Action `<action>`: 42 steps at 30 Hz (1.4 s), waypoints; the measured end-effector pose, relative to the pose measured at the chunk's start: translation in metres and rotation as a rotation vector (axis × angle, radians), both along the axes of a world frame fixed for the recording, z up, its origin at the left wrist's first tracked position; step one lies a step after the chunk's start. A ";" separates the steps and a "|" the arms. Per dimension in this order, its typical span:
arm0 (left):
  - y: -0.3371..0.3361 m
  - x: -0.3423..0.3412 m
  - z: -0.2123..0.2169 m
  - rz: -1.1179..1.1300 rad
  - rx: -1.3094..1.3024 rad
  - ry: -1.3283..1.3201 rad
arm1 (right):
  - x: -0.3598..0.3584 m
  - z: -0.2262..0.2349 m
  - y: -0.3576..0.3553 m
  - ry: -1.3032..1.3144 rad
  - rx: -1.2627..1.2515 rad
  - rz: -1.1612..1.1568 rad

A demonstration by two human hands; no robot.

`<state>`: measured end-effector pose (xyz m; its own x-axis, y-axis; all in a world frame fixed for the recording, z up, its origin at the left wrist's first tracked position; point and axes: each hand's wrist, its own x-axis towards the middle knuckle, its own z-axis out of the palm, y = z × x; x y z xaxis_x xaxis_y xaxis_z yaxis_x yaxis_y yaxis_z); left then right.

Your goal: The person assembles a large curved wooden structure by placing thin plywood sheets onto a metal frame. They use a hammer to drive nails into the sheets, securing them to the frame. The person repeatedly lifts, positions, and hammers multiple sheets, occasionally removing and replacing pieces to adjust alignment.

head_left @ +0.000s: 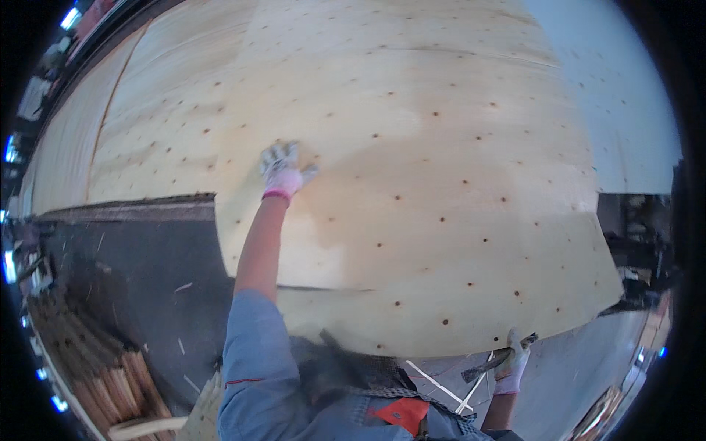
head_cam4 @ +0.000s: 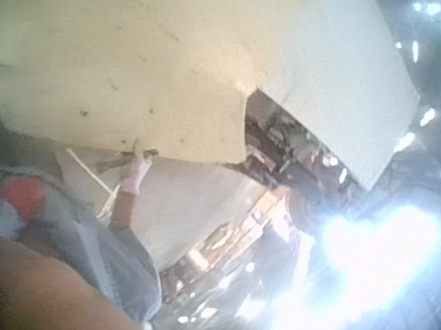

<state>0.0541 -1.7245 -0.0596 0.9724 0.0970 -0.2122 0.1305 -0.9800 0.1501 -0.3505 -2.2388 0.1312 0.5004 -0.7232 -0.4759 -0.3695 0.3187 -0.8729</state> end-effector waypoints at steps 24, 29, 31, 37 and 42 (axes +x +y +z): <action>-0.009 0.018 0.040 -0.038 -0.080 0.187 | -0.025 -0.166 -0.031 0.573 -0.153 0.005; -0.003 0.026 0.034 -0.114 -0.012 0.205 | 0.127 -0.094 0.043 0.331 -0.551 0.493; 0.012 0.025 0.008 -0.130 0.015 0.172 | 0.229 -0.077 0.063 0.249 -0.906 0.679; 0.003 0.031 0.018 -0.121 0.068 0.233 | 0.522 -0.077 0.079 0.023 -1.387 0.937; -0.003 0.030 0.021 -0.096 0.130 0.219 | 0.634 -0.126 0.083 0.514 -1.297 1.327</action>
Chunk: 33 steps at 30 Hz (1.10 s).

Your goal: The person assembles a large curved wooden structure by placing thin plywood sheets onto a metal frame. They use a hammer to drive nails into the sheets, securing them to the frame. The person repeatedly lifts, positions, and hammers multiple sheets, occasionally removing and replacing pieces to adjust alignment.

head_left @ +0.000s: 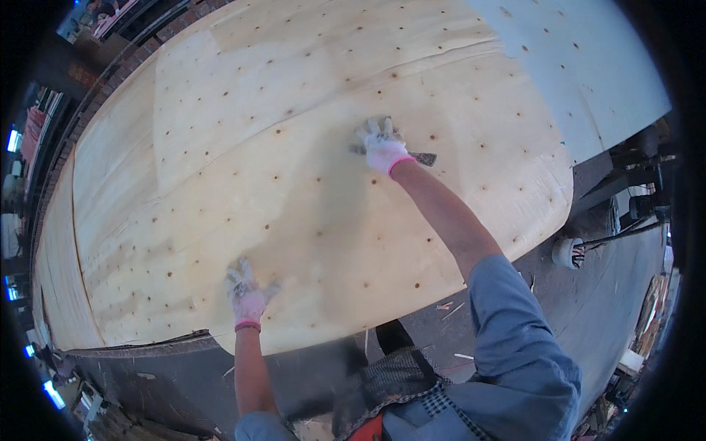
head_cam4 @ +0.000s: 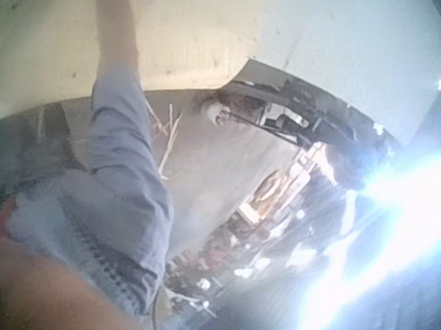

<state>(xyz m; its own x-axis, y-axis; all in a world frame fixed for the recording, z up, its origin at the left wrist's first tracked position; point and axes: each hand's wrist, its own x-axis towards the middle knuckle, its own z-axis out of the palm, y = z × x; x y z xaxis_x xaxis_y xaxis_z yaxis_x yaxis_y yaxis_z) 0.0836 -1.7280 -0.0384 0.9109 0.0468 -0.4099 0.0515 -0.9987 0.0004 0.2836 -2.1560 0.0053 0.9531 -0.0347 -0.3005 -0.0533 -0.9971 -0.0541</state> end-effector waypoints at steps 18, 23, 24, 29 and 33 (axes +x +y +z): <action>-0.003 0.025 0.005 0.081 0.085 0.140 | -0.034 -0.062 -0.030 -0.270 -0.158 0.151; -0.007 0.032 0.019 0.074 -0.148 0.127 | -0.113 -0.013 -0.023 -0.054 0.084 0.158; -0.001 0.029 0.021 0.057 -0.134 0.119 | -0.123 0.005 -0.030 0.048 0.195 0.104; 0.040 0.092 0.001 -0.283 0.283 0.347 | -0.234 0.065 -0.146 -0.193 0.518 -0.364; -0.021 0.155 0.022 -0.351 0.280 0.065 | -0.278 0.072 -0.336 -0.484 0.328 -0.716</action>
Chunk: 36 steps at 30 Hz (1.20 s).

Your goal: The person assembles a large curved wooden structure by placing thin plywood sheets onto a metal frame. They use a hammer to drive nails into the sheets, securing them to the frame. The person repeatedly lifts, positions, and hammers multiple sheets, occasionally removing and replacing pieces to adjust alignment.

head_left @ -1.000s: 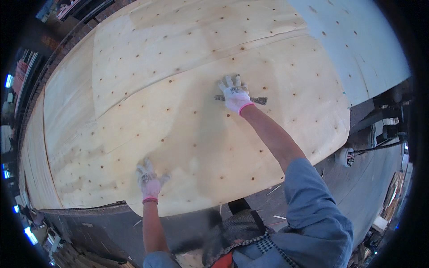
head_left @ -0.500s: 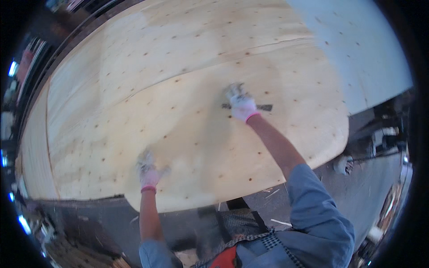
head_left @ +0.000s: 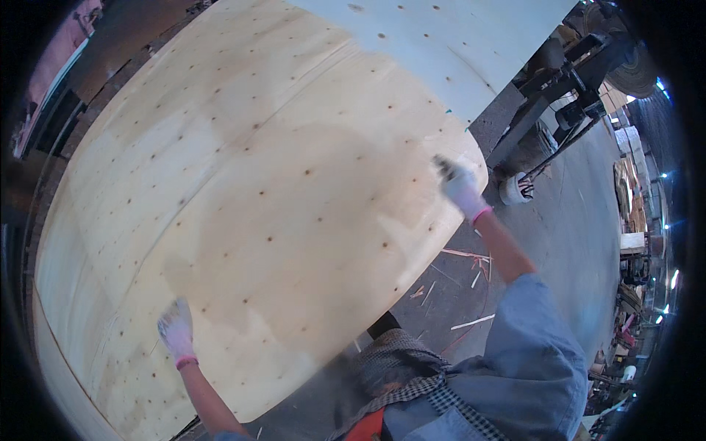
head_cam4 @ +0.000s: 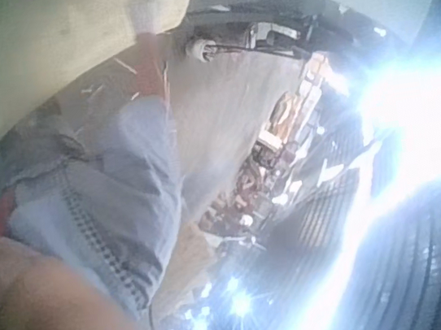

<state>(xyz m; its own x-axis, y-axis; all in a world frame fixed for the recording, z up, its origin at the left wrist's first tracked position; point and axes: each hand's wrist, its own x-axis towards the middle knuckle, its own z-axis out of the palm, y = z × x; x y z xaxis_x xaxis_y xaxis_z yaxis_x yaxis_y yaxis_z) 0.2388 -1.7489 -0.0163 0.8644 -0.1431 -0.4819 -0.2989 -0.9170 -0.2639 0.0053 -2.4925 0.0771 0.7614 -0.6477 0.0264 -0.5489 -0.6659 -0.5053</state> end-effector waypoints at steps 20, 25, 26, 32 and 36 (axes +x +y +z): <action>-0.306 0.120 -0.041 0.210 -0.442 -0.223 | -0.013 -0.040 -0.264 0.066 0.110 -0.222; -0.317 0.110 -0.038 0.174 -0.474 -0.288 | -0.033 -0.062 -0.281 -0.127 0.399 -0.249; -0.313 0.110 -0.043 0.151 -0.487 -0.320 | -0.033 -0.064 -0.281 -0.141 0.437 -0.248; -0.303 0.110 -0.064 0.107 -0.518 -0.378 | -0.020 -0.054 -0.283 -0.095 0.358 -0.210; -0.304 0.117 -0.047 0.083 -0.443 -0.306 | -0.017 -0.050 -0.273 -0.035 0.332 -0.252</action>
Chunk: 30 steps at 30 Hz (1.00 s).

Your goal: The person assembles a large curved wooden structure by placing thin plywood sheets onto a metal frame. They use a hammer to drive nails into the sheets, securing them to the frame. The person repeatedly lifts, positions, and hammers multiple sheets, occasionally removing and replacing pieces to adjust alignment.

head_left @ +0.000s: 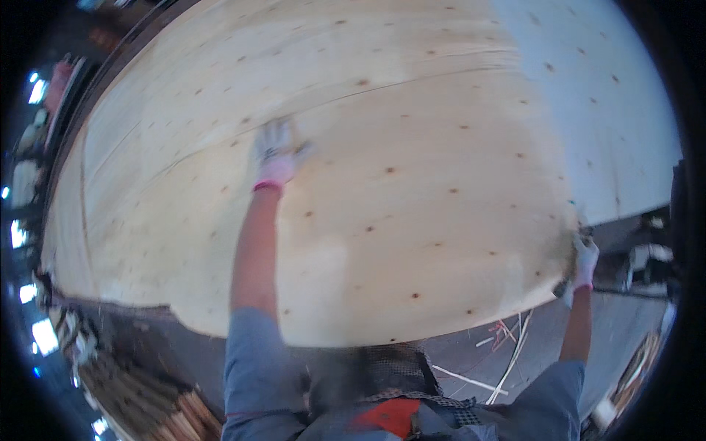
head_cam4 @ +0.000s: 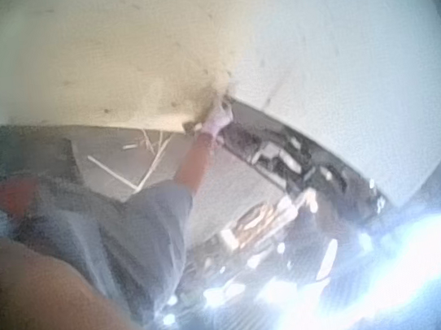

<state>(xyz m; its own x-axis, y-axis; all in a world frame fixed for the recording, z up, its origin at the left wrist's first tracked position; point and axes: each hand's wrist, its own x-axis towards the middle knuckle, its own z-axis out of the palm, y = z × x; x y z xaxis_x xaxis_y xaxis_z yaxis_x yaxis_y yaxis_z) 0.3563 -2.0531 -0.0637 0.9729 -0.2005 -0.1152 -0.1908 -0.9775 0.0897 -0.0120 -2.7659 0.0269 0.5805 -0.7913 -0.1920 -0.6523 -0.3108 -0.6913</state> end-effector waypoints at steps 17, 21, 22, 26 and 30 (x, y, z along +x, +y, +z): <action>0.207 -0.270 0.039 1.002 -0.123 0.086 | 0.004 0.005 -0.008 0.282 -0.232 0.210; 0.217 -0.265 0.047 0.964 -0.008 0.268 | 0.058 0.044 0.056 0.873 -0.838 0.401; 0.222 -0.260 0.050 0.940 0.014 0.292 | 0.074 0.046 0.060 0.804 -0.766 0.426; 0.237 -0.224 0.078 0.849 0.033 0.504 | 0.145 0.055 0.164 0.289 -0.106 0.414; 0.275 -0.227 0.089 0.670 -0.011 0.580 | 0.198 0.060 0.401 -0.197 0.476 0.766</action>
